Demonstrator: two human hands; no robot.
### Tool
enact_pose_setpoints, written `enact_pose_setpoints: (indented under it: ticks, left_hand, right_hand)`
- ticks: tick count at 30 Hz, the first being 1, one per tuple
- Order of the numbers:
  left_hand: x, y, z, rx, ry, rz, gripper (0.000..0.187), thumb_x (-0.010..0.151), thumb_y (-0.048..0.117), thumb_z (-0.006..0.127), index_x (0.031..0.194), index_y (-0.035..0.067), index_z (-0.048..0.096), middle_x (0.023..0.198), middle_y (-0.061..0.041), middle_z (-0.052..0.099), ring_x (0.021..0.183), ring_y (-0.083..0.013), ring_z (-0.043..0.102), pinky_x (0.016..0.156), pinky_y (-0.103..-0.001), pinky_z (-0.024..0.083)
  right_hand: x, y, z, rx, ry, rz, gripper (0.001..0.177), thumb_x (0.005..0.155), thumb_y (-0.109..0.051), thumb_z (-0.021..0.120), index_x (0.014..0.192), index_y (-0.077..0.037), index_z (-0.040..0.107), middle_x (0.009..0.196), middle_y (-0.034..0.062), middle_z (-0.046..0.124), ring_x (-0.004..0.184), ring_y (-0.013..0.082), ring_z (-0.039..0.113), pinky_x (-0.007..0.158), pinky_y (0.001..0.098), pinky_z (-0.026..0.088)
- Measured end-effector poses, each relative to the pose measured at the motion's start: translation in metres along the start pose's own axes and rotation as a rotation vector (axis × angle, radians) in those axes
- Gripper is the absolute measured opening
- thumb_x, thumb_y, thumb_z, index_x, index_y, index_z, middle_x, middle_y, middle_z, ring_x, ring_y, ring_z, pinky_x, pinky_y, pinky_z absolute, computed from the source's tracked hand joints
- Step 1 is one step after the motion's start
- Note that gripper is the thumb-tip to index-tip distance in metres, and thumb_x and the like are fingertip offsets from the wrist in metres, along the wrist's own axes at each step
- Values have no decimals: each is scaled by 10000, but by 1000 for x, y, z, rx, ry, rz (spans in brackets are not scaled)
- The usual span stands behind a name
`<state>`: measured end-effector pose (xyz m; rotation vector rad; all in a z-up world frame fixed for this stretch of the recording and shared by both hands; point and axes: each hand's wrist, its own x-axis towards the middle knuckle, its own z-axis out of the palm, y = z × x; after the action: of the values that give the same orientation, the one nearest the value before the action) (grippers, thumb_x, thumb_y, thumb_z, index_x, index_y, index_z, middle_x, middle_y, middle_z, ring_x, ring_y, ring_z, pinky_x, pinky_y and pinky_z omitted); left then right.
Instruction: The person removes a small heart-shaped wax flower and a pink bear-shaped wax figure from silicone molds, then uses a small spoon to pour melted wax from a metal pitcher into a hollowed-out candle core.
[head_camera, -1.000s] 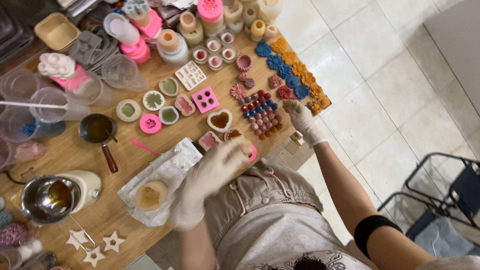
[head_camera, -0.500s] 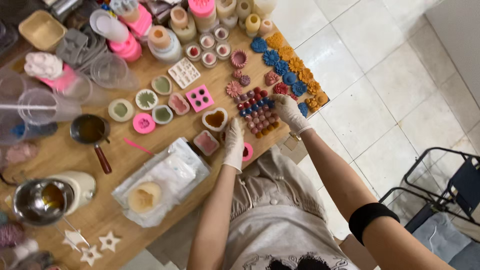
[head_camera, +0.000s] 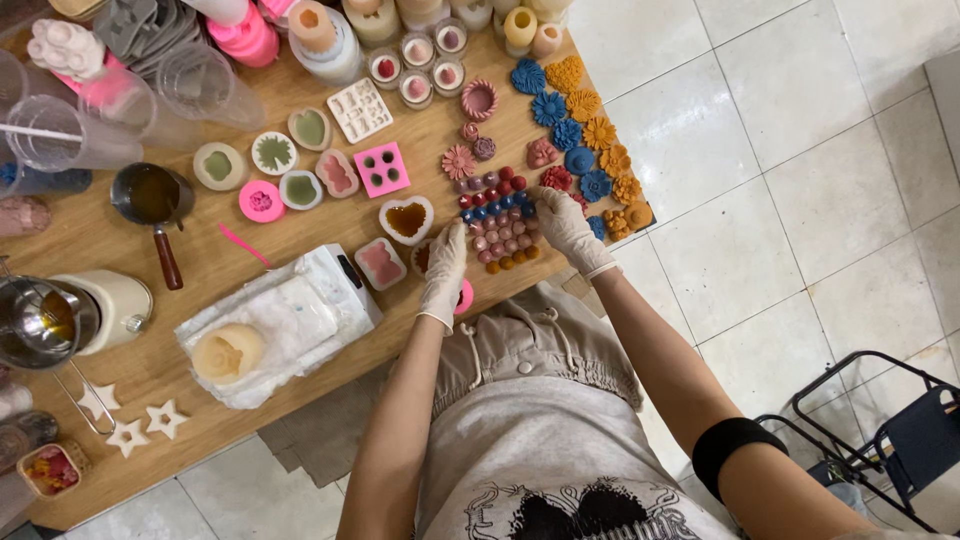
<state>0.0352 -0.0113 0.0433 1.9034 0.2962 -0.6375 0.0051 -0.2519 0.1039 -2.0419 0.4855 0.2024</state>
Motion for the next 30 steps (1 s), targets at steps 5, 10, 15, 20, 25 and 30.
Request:
enact_pose_setpoints:
  ticks: [5, 10, 15, 20, 25, 30]
  left_hand:
    - [-7, 10, 3, -38, -3, 32, 604, 994, 516, 431, 1284, 43, 667, 1260, -209, 692, 1189, -376, 624, 1028, -420, 452]
    - [-6, 13, 3, -80, 18, -25, 568, 979, 499, 484, 1295, 60, 655, 1255, -160, 695, 1173, -313, 635, 1014, -386, 455]
    - [1, 6, 3, -115, 5, -112, 590, 954, 515, 521, 1341, 80, 617, 1315, -158, 684, 1229, -302, 621, 1045, -375, 445]
    - [6, -10, 3, 234, 59, 116, 553, 1050, 430, 414, 1456, 71, 525, 1510, -203, 501, 1386, -364, 454, 1149, -400, 346]
    - [13, -6, 15, 144, 218, 573, 560, 1150, 339, 299, 1610, 19, 310, 1669, -221, 336, 1548, -381, 324, 1281, -418, 227]
    - [-29, 23, 21, -21, 110, 320, 634, 1128, 391, 328, 1619, -4, 257, 1620, -259, 346, 1492, -372, 327, 1224, -398, 227]
  right_hand:
    - [6, 17, 0, 57, -37, -41, 336, 978, -78, 475, 1238, -43, 685, 1082, 171, 750, 1021, 244, 719, 910, 353, 547]
    - [17, 31, 3, 82, -101, -26, 348, 977, -73, 505, 1277, -42, 678, 1147, 123, 756, 1055, 203, 708, 939, 325, 539]
    - [9, 17, 0, 75, -85, 89, 342, 978, -84, 543, 1294, -53, 671, 1168, 134, 742, 1071, 210, 698, 948, 330, 532]
    - [1, -8, -6, 26, 54, -79, 330, 1040, -174, 576, 1324, -25, 656, 1258, 151, 700, 1164, 223, 667, 1016, 329, 515]
    - [13, -7, 8, 585, -2, -170, 507, 1133, -268, 369, 1538, 32, 433, 1597, 119, 463, 1479, 213, 424, 1240, 320, 305]
    - [6, -3, 23, 775, -74, -135, 538, 1141, -270, 339, 1593, 22, 311, 1673, 123, 323, 1552, 212, 301, 1288, 323, 210]
